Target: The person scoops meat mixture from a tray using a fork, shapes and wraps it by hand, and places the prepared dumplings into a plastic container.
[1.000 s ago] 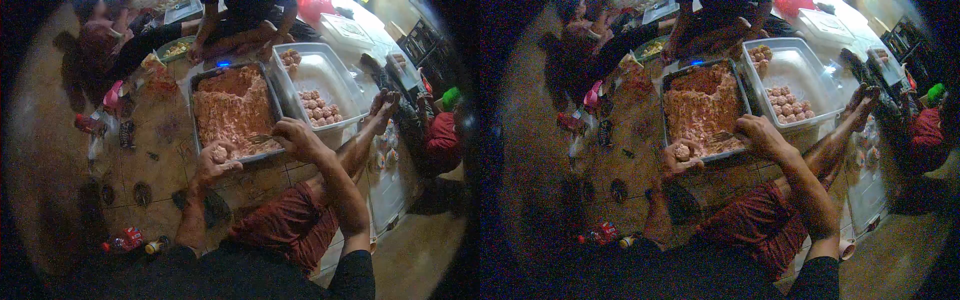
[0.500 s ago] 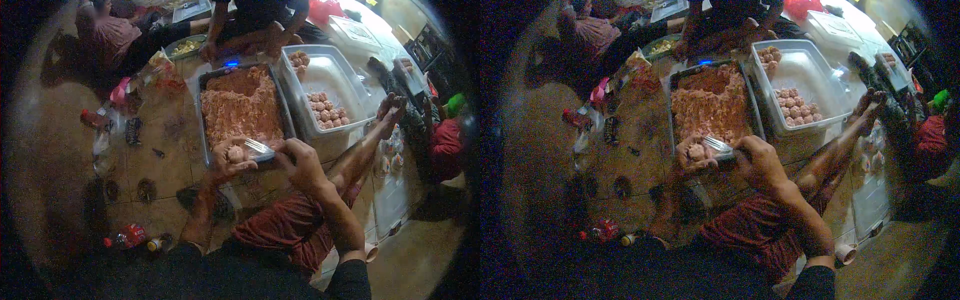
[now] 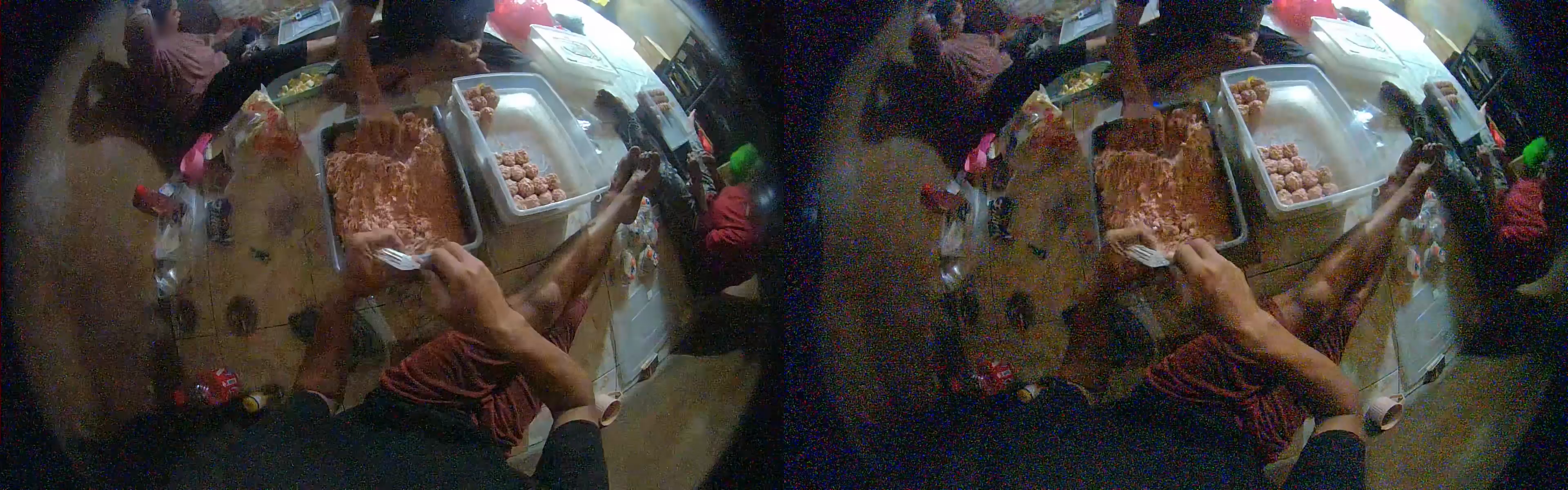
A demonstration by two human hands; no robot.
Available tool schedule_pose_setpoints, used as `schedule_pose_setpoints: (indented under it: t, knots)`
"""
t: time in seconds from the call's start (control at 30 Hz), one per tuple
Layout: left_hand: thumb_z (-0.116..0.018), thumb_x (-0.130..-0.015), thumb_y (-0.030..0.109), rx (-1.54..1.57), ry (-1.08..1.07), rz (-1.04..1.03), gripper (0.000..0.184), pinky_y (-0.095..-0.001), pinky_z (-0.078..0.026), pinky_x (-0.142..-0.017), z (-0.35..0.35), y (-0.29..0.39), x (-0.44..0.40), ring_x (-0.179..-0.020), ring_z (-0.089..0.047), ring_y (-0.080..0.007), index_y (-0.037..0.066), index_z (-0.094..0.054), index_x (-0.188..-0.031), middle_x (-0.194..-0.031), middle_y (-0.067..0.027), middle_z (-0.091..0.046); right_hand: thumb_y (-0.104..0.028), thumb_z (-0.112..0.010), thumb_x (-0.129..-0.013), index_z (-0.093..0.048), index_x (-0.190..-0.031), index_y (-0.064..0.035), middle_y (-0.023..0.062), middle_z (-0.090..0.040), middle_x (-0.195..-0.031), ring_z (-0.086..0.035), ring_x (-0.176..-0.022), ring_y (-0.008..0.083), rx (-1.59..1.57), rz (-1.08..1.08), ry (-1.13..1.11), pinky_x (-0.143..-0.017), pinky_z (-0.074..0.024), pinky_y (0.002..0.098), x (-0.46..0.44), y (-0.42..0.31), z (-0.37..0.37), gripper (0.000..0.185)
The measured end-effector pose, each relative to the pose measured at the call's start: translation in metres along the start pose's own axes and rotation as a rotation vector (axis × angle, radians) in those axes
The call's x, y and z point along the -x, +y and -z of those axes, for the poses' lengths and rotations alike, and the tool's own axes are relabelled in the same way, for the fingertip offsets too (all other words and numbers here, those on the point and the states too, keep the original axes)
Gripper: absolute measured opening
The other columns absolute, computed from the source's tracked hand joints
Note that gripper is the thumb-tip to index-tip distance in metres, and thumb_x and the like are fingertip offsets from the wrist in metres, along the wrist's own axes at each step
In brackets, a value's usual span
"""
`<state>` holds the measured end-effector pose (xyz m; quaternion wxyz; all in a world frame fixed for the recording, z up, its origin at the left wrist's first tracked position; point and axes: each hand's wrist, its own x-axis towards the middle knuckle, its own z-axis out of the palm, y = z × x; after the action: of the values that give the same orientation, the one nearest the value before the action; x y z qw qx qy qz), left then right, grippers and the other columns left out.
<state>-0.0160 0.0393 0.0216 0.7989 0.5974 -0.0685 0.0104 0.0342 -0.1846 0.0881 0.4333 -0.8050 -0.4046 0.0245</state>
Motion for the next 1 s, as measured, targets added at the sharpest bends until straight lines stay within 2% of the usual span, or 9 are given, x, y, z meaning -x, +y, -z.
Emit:
schedule_pose_setpoints:
  t: [0.17, 0.23, 0.3, 0.5, 0.57, 0.7, 0.77, 0.8, 1.0]
  knots:
    - [-0.086, -0.083, 0.018, -0.652, 0.22, 0.026, 0.045, -0.0294, -0.057, -0.077, -0.006, 0.011, -0.006, -0.09, -0.067, -0.0154, 0.004, -0.059, -0.116, -0.103, -0.0075, -0.068, -0.005, -0.065, -0.089, -0.061, -0.096, -0.0005, 0.0178, -0.06, -0.093, -0.063, -0.084, 0.0381, 0.087, -0.045, 0.099, -0.075, -0.0526, 0.0452, -0.022, 0.003, 0.024, 0.009]
    - [-0.078, -0.09, 0.032, -0.613, 0.182, 0.005, 0.05, -0.0308, -0.057, -0.083, 0.005, -0.006, -0.005, -0.093, -0.067, -0.0155, 0.001, -0.057, -0.124, -0.106, -0.0086, -0.067, -0.007, -0.066, -0.089, -0.062, -0.102, -0.0002, 0.019, -0.059, -0.1, -0.062, -0.093, 0.039, 0.268, -0.057, 0.064, -0.083, -0.0523, 0.0445, -0.036, 0.008, 0.025, 0.015]
    - [-0.069, -0.093, 0.049, -0.149, 0.107, -0.058, 0.067, -0.0336, -0.056, -0.09, 0.007, -0.014, -0.008, -0.097, -0.067, -0.0175, -0.001, -0.052, -0.134, -0.108, -0.0087, -0.067, -0.008, -0.066, -0.09, -0.06, -0.115, 0.0, 0.021, -0.058, -0.105, -0.06, -0.103, 0.0401, 0.316, -0.005, 0.061, -0.09, -0.0503, 0.0453, -0.045, 0.008, 0.014, 0.027]
    - [-0.064, -0.093, 0.06, 0.147, -0.062, 0.072, 0.084, -0.0413, -0.049, -0.105, 0.007, -0.027, -0.008, -0.127, -0.055, -0.0262, -0.001, -0.042, -0.146, -0.14, -0.0167, -0.053, -0.011, -0.066, -0.09, -0.052, -0.122, 0.0014, 0.0245, -0.056, -0.111, -0.059, -0.105, 0.0418, 0.065, -0.016, -0.061, -0.092, -0.0497, 0.0474, -0.038, 0.064, -0.044, 0.037]
    - [-0.063, -0.094, 0.059, 0.11, 0.208, 0.176, 0.085, -0.044, -0.047, -0.107, -0.003, -0.026, -0.015, -0.128, -0.055, -0.0262, -0.003, -0.039, -0.147, -0.141, -0.0181, -0.052, -0.012, -0.068, -0.088, -0.053, -0.116, 0.0009, 0.0256, -0.056, -0.11, -0.06, -0.102, 0.0431, 0.094, -0.038, -0.041, -0.09, -0.0504, 0.0494, -0.045, 0.059, -0.015, 0.034]
    - [-0.063, -0.095, 0.057, -0.017, 0.087, -0.104, 0.081, -0.0428, -0.05, -0.103, -0.009, 0.003, -0.008, -0.12, -0.061, -0.0241, -0.004, -0.042, -0.144, -0.135, -0.0188, -0.057, -0.014, -0.065, -0.088, -0.061, -0.103, -0.0024, 0.0237, -0.062, -0.095, -0.061, -0.093, 0.0431, 0.182, -0.108, 0.115, -0.082, -0.0515, 0.0494, -0.066, 0.092, 0.066, 0.019]
    - [-0.064, -0.094, 0.056, -0.138, 0.239, -0.019, 0.077, -0.0406, -0.054, -0.097, -0.003, 0.005, 0.003, -0.108, -0.067, -0.0231, -0.005, -0.047, -0.139, -0.123, -0.0168, -0.065, -0.017, -0.061, -0.091, -0.063, -0.109, -0.005, 0.0249, -0.068, -0.093, -0.067, -0.09, 0.0411, 0.313, -0.11, 0.147, -0.08, -0.0541, 0.0479, -0.078, 0.138, 0.106, 0.022]
    - [-0.064, -0.094, 0.056, -0.131, 0.232, -0.017, 0.077, -0.0406, -0.054, -0.097, 0.0, 0.002, 0.007, -0.108, -0.067, -0.0231, -0.005, -0.047, -0.139, -0.123, -0.0168, -0.065, -0.018, -0.061, -0.09, -0.065, -0.109, -0.0048, 0.027, -0.07, -0.098, -0.07, -0.088, 0.0391, 0.474, -0.38, 0.067, -0.08, -0.0558, 0.0456, -0.088, 0.13, 0.128, 0.023]
    - [-0.065, -0.097, 0.047, -0.115, 0.291, 0.096, 0.061, -0.0364, -0.057, -0.082, 0.012, -0.012, 0.028, -0.091, -0.069, -0.0208, -0.002, -0.054, -0.131, -0.11, -0.0129, -0.07, -0.021, -0.066, -0.086, -0.069, -0.102, -0.0019, 0.0211, -0.073, -0.092, -0.072, -0.083, 0.0338, 0.515, -0.348, -0.003, -0.073, -0.0566, 0.0412, -0.105, 0.269, 0.177, 0.025]
